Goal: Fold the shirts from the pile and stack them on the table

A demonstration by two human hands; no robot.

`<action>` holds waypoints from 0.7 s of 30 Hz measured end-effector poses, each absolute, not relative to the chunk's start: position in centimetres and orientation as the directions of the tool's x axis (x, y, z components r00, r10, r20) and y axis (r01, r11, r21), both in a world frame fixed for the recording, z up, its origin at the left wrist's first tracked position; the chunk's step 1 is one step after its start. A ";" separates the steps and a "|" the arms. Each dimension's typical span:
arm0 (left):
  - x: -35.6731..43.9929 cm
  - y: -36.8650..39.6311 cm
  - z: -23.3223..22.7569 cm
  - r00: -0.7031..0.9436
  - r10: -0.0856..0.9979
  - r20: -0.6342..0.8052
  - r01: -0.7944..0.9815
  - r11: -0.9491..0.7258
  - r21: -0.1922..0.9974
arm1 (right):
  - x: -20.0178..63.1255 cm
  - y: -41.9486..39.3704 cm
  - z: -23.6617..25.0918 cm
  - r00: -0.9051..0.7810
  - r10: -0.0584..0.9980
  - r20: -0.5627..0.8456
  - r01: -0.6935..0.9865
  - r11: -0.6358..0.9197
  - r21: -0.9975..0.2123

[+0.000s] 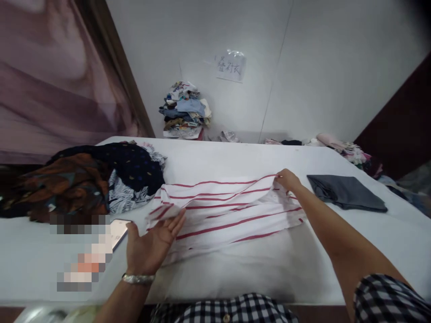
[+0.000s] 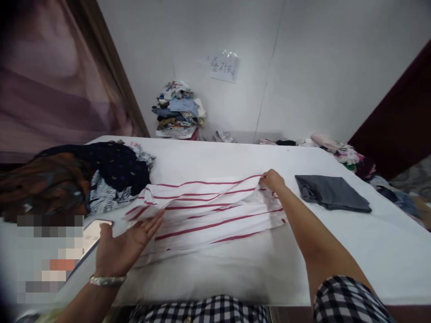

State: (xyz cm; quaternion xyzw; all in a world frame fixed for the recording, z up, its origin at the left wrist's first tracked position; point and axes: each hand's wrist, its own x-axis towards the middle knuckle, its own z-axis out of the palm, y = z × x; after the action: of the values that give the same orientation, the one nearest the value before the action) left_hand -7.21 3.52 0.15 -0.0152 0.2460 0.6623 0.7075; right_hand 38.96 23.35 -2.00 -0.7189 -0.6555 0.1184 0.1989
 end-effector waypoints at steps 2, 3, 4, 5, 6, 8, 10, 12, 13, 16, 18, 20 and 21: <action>-8.5 4.1 0.3 -0.112 0.898 -0.425 -0.905 0.085 0.417 | 39.2 24.3 -2.0 0.070 0.994 0.088 0.887 -0.022 -0.462; -9.2 4.4 0.3 -0.170 0.887 -0.430 -0.856 0.083 0.510 | 39.5 24.6 -2.2 0.056 0.996 0.066 0.868 -0.015 -0.497; -9.7 4.6 0.2 -0.224 0.877 -0.425 -0.787 0.094 0.609 | 39.8 24.9 -2.5 0.050 0.998 0.028 0.838 -0.027 -0.546; -10.3 4.9 0.0 -0.303 0.865 -0.401 -0.686 0.094 0.722 | 40.1 25.0 -2.9 0.046 0.999 -0.021 0.800 -0.050 -0.597; -10.7 5.3 -0.2 -0.396 0.851 -0.344 -0.542 0.086 0.836 | 40.5 25.1 -3.3 0.040 0.996 -0.074 0.760 -0.079 -0.645; -11.5 6.5 -0.7 -0.515 0.847 -0.134 -0.138 0.072 0.988 | 41.4 25.2 -4.1 0.020 0.989 -0.148 0.695 -0.120 -0.709; -12.0 8.2 -1.2 -0.462 0.881 0.101 0.277 0.035 0.960 | 42.0 25.4 -4.8 -0.003 0.986 -0.164 0.667 -0.120 -0.735; -12.2 10.3 -1.8 -0.306 0.931 0.198 0.531 -0.005 0.848 | 42.3 25.7 -5.2 -0.017 0.986 -0.167 0.667 -0.113 -0.736; -12.1 11.4 -2.1 -0.242 0.950 0.199 0.611 -0.010 0.791 | 42.3 25.8 -5.4 -0.015 0.986 -0.168 0.677 -0.114 -0.727; -11.4 14.3 -2.8 -0.133 0.986 0.097 0.750 0.036 0.660 | 42.0 26.0 -5.5 0.006 0.985 -0.174 0.703 -0.128 -0.700; -10.9 15.4 -2.9 -0.116 0.992 0.039 0.786 0.068 0.615 | 41.8 25.8 -5.2 0.010 0.983 -0.184 0.703 -0.138 -0.698; -11.0 15.9 -2.3 -0.106 0.994 0.024 0.790 0.069 0.610 | 42.0 25.3 -4.6 -0.022 0.979 -0.201 0.692 -0.130 -0.710; -11.3 15.9 -1.8 -0.095 0.995 0.020 0.784 0.062 0.618 | 42.2 25.1 -4.3 -0.040 0.976 -0.214 0.685 -0.129 -0.717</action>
State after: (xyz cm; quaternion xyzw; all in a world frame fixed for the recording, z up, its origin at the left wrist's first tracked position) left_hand -11.26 15.89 -1.80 0.6382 0.6970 0.2482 0.2128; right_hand 42.22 25.06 -4.31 -0.6620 -0.6272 0.3555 0.2050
